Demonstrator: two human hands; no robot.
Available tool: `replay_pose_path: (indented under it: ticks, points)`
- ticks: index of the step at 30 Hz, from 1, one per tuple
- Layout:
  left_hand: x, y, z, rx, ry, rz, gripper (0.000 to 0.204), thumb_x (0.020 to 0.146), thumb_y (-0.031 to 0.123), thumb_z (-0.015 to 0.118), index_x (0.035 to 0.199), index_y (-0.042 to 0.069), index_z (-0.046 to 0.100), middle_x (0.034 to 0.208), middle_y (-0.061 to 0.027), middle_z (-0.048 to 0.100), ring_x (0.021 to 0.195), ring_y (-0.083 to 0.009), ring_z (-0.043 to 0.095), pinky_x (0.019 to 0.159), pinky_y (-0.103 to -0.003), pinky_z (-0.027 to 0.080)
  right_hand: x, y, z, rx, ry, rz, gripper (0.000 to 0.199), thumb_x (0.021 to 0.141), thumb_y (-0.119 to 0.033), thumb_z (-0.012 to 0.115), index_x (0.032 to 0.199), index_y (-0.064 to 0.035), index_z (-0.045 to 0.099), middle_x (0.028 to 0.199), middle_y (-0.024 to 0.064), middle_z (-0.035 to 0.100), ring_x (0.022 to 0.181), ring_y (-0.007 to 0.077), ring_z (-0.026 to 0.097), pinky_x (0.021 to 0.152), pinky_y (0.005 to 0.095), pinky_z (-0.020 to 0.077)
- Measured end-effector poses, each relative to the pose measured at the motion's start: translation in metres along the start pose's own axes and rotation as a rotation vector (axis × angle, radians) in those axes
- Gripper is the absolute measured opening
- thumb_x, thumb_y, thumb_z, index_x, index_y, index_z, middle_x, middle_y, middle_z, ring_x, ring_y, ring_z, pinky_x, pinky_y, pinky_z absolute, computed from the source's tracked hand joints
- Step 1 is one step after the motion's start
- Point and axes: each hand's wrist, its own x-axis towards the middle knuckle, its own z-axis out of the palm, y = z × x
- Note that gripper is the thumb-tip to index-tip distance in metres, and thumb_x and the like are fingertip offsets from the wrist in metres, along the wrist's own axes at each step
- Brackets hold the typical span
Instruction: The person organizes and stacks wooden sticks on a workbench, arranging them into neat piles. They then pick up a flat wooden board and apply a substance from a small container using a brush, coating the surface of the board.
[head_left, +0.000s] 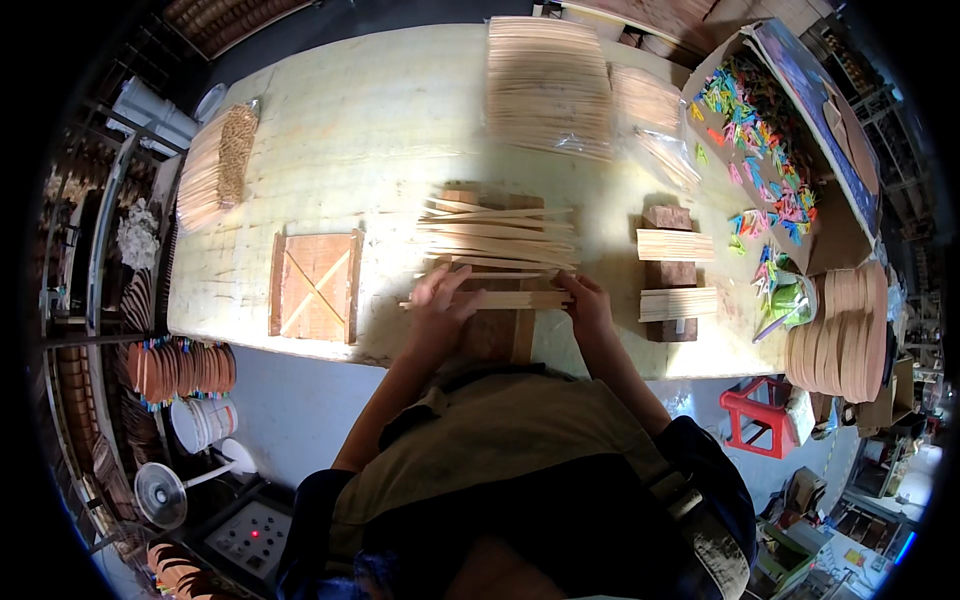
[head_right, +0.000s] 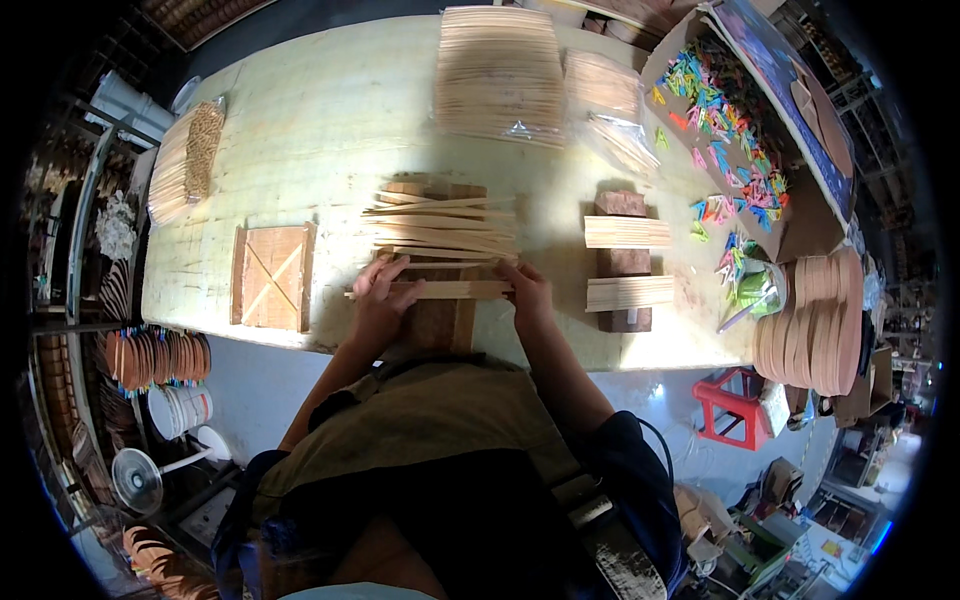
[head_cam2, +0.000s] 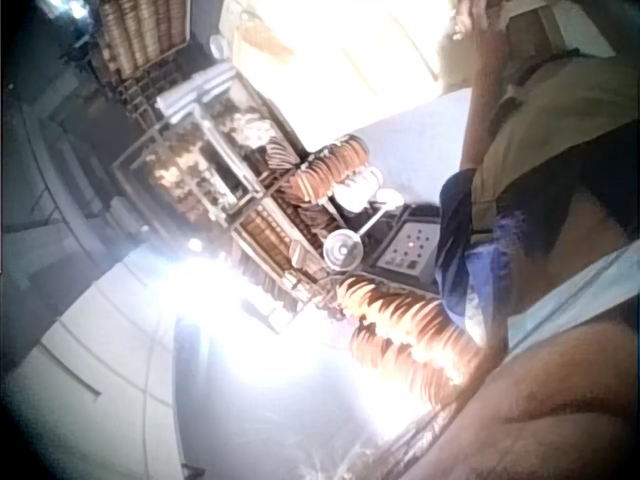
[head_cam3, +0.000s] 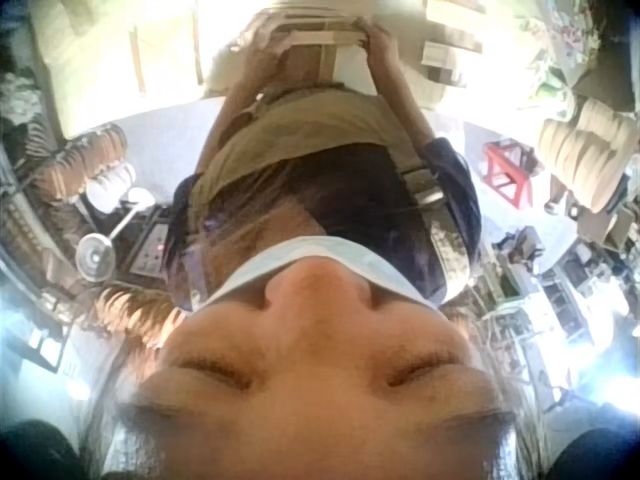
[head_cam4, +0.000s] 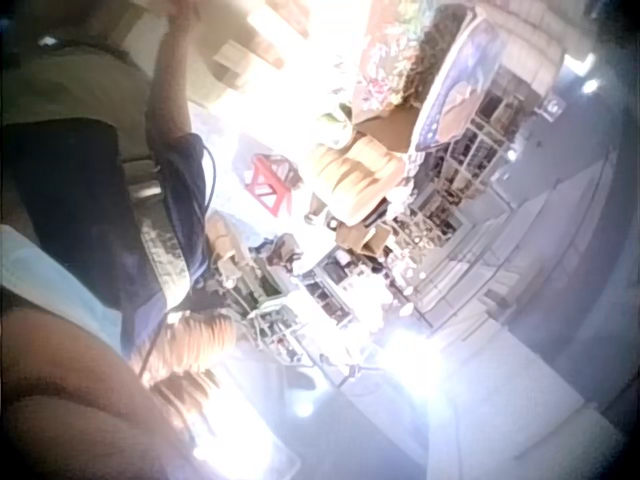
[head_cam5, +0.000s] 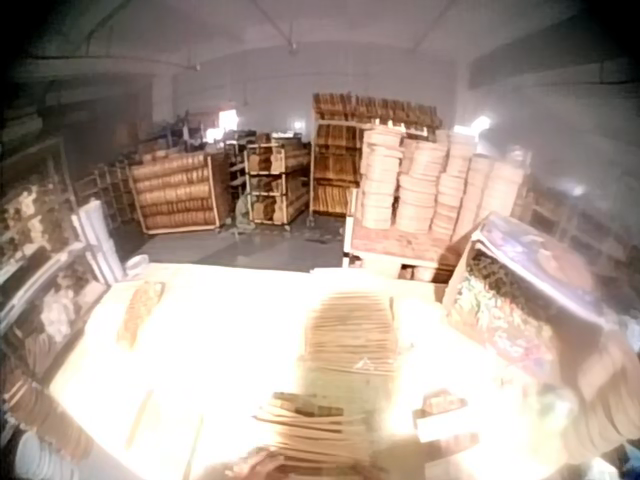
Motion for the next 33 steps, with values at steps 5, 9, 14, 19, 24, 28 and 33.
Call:
replay_pose_path:
  ticks: [5, 9, 14, 19, 24, 28, 33]
  points:
    - [-0.013, -0.009, 0.011, -0.217, -0.175, -0.104, 0.026, 0.080, 0.014, 0.062, 0.105, 0.015, 0.069, 0.115, -0.0030, 0.060, 0.106, -0.0270, 0.055, 0.088, -0.042, 0.045, -0.021, -0.021, 0.015, -0.079, -0.018, 0.075, 0.022, 0.087, -0.021, 0.066, 0.100, -0.0027, 0.065, 0.088, 0.0062, 0.066, 0.080, 0.0147, 0.062, 0.068, 0.0281, 0.0505]
    - [-0.013, -0.011, 0.010, -0.191, -0.234, -0.082, 0.028, 0.081, 0.015, 0.061, 0.108, 0.015, 0.068, 0.117, -0.0039, 0.059, 0.105, -0.0277, 0.055, 0.092, -0.042, 0.044, -0.008, -0.016, 0.018, 0.113, -0.005, 0.049, 0.023, 0.088, -0.022, 0.064, 0.101, -0.0023, 0.066, 0.088, 0.0068, 0.065, 0.080, 0.0160, 0.062, 0.070, 0.0285, 0.0509]
    - [0.002, -0.002, -0.002, 0.045, -0.042, 0.034, 0.030, 0.081, 0.017, 0.061, 0.110, 0.015, 0.066, 0.116, -0.0054, 0.059, 0.105, -0.0290, 0.054, 0.094, -0.043, 0.042, 0.002, -0.012, 0.002, 0.019, -0.059, 0.053, 0.023, 0.091, -0.022, 0.061, 0.103, -0.0028, 0.064, 0.096, 0.0095, 0.066, 0.086, 0.0172, 0.062, 0.072, 0.0315, 0.0506]
    - [-0.008, -0.008, 0.008, -0.179, -0.198, -0.102, 0.031, 0.080, 0.016, 0.063, 0.111, 0.012, 0.065, 0.114, -0.0046, 0.059, 0.107, -0.0288, 0.053, 0.094, -0.043, 0.042, -0.007, -0.025, 0.012, 0.076, -0.091, 0.069, 0.017, 0.089, -0.017, 0.062, 0.099, -0.0045, 0.066, 0.091, 0.0054, 0.065, 0.078, 0.0156, 0.062, 0.069, 0.0266, 0.0486]
    - [-0.010, -0.010, 0.011, -0.191, -0.249, -0.096, 0.038, 0.077, 0.014, 0.067, 0.114, 0.013, 0.064, 0.113, -0.0041, 0.058, 0.110, -0.0289, 0.052, 0.092, -0.043, 0.043, 0.009, -0.016, 0.014, 0.198, -0.085, 0.017, 0.016, 0.089, -0.021, 0.066, 0.091, -0.0045, 0.066, 0.082, 0.0041, 0.064, 0.073, 0.0136, 0.060, 0.065, 0.0256, 0.0462]
    - [-0.014, -0.008, 0.015, -0.076, -0.124, -0.058, 0.041, 0.076, 0.015, 0.068, 0.116, 0.017, 0.063, 0.125, -0.0034, 0.053, 0.118, -0.0309, 0.046, 0.096, -0.048, 0.040, 0.010, -0.010, 0.012, 0.022, 0.006, -0.040, 0.019, 0.088, -0.022, 0.069, 0.084, -0.0039, 0.065, 0.076, 0.0035, 0.063, 0.070, 0.0118, 0.058, 0.065, 0.0252, 0.0446]
    - [-0.012, -0.008, 0.014, -0.031, -0.113, -0.017, 0.041, 0.075, 0.016, 0.070, 0.115, 0.020, 0.064, 0.135, -0.0026, 0.047, 0.126, -0.0338, 0.038, 0.102, -0.053, 0.034, -0.002, -0.020, 0.016, -0.146, 0.068, -0.007, 0.029, 0.085, -0.028, 0.072, 0.085, 0.0011, 0.068, 0.077, 0.0038, 0.063, 0.069, 0.0099, 0.056, 0.064, 0.0246, 0.0434]
